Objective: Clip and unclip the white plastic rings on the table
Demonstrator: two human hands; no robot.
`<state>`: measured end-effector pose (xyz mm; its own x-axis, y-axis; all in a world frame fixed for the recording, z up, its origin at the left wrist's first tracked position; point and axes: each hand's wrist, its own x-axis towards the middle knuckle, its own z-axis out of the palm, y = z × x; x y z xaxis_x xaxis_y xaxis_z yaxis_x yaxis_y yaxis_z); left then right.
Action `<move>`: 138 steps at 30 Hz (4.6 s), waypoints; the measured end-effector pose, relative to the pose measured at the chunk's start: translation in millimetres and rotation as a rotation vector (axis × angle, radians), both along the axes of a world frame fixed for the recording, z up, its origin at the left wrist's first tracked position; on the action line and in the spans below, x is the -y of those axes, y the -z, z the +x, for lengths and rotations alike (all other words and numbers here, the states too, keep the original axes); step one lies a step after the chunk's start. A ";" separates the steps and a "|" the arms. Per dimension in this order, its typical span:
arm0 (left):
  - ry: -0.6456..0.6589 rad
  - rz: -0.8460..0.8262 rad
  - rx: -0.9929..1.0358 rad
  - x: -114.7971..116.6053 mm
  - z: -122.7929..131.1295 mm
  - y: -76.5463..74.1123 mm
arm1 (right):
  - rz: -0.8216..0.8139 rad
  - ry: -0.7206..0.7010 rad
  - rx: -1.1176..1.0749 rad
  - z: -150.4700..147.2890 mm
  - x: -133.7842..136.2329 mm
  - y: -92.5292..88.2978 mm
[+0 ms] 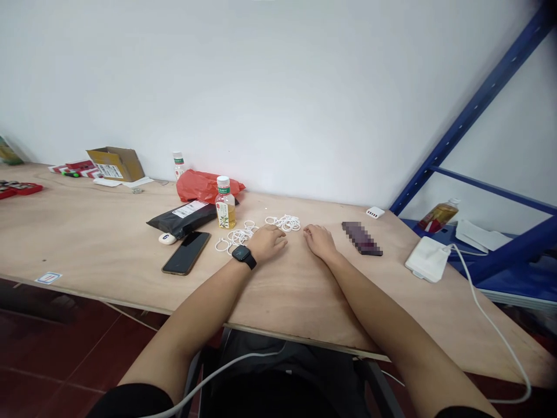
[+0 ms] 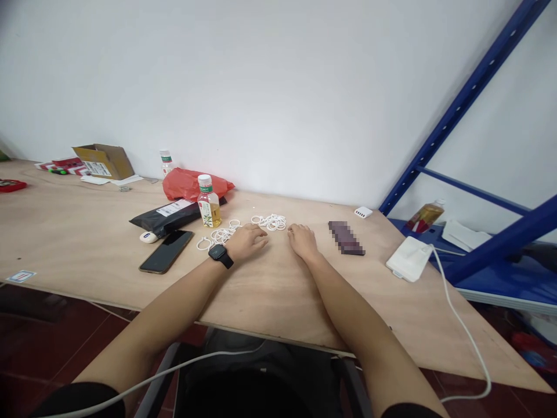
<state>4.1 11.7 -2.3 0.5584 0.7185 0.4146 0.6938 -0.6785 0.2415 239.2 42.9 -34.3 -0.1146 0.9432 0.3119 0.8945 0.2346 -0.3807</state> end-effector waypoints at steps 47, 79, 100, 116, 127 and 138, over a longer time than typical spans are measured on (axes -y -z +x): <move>-0.485 -0.069 -0.219 -11.3 -40.6 -13.2 | 0.067 0.010 0.156 -43.4 2.2 -0.8; -0.111 -0.173 0.212 -10.0 -4.1 9.1 | 0.173 -0.186 -0.763 -38.8 5.8 1.6; -0.125 -0.696 1.053 -16.2 -2.2 5.2 | 0.528 -0.629 0.210 -64.8 35.6 -16.1; -0.086 -0.616 1.025 -20.7 -5.6 7.4 | 0.488 -0.645 0.140 -63.9 30.1 -11.9; -0.235 -0.464 0.894 -27.7 -10.4 16.2 | 0.434 -0.713 0.179 -76.1 35.7 -10.4; -0.451 -0.115 0.117 -16.0 -30.1 1.0 | 0.403 -0.307 0.108 -70.9 12.8 -2.3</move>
<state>-26.0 27.7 -3.3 0.1344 0.9234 0.3594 0.8765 -0.2800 0.3915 168.2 30.1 -32.1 -0.4187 0.6683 0.6149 0.7908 0.6012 -0.1150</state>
